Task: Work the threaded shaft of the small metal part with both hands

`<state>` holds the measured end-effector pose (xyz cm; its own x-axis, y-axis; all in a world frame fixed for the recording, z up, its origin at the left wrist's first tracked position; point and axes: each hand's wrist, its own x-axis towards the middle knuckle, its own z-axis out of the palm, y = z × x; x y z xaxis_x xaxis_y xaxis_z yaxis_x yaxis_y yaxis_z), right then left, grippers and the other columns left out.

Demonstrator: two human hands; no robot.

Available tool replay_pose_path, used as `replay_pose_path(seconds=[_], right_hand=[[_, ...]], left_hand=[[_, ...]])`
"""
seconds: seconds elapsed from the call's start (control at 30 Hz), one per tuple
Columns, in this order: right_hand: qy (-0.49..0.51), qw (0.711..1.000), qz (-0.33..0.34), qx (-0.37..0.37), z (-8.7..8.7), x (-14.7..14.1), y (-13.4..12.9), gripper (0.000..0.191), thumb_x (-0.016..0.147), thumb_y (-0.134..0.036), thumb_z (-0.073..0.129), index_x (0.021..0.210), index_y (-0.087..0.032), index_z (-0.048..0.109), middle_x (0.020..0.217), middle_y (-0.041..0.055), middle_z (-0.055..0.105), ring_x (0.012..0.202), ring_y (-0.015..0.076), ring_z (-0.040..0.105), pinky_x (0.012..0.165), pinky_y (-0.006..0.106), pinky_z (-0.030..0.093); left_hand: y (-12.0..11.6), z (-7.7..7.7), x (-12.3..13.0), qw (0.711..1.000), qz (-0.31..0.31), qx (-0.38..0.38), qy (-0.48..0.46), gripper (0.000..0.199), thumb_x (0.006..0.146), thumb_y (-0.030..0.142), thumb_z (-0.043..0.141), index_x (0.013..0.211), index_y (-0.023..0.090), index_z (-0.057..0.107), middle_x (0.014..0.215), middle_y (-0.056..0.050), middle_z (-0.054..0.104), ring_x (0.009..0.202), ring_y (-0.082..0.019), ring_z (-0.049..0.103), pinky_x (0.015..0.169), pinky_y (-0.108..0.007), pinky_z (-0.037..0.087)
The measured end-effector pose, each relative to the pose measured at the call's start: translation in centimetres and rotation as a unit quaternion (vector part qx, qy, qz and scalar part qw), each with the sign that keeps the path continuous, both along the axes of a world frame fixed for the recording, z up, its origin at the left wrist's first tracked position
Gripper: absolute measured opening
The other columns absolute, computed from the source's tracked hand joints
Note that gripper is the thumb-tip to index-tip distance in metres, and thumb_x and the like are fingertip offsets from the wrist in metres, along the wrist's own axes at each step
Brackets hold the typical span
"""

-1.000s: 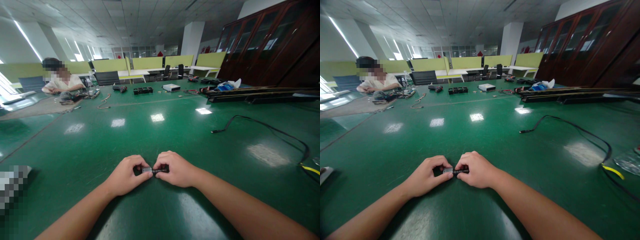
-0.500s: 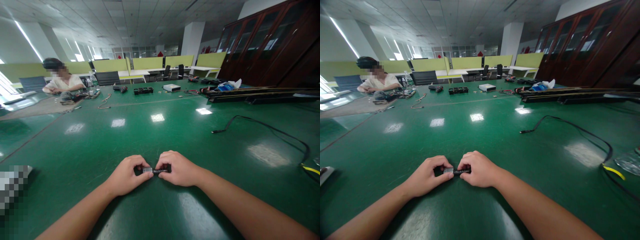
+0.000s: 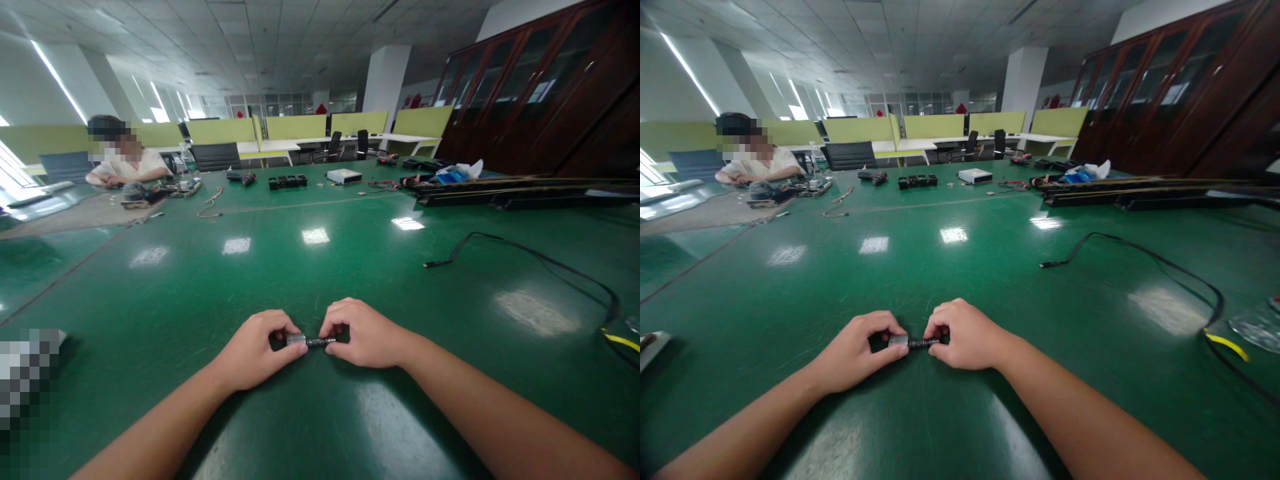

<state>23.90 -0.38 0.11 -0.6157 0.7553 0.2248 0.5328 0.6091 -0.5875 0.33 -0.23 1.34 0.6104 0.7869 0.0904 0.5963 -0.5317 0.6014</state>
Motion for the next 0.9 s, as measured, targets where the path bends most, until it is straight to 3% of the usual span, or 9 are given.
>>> replay_pose_path(seconds=[0.3, 0.9], right_hand=[[-0.005, 1.000, -0.004, -0.012, 0.2, 0.5, 0.1, 0.008, 0.070, -0.020, 0.075, 0.075, -0.018, 0.070, 0.072, -0.0010, 0.066, 0.069, 0.0131, 0.059, 0.069, 0.025, 0.043], [-0.042, 0.997, -0.043, -0.043, 1.0, 2.4, 0.7, 0.007, 0.070, -0.019, 0.071, 0.076, -0.017, 0.072, 0.072, 0.0004, 0.065, 0.066, 0.0131, 0.059, 0.061, 0.024, 0.043]], left_hand=[[0.0, 0.0, -0.1, 1.000, 0.000, -0.005, -0.008, 0.016, 0.085, 0.034, 0.066, 0.086, 0.018, 0.070, 0.080, -0.002, 0.066, 0.077, -0.016, 0.059, 0.070, -0.026, 0.043], [0.0, 0.0, -0.1, 1.000, 0.003, -0.014, -0.005, 0.018, 0.085, 0.036, 0.066, 0.087, 0.019, 0.069, 0.082, -0.002, 0.067, 0.077, -0.017, 0.060, 0.070, -0.026, 0.044]])
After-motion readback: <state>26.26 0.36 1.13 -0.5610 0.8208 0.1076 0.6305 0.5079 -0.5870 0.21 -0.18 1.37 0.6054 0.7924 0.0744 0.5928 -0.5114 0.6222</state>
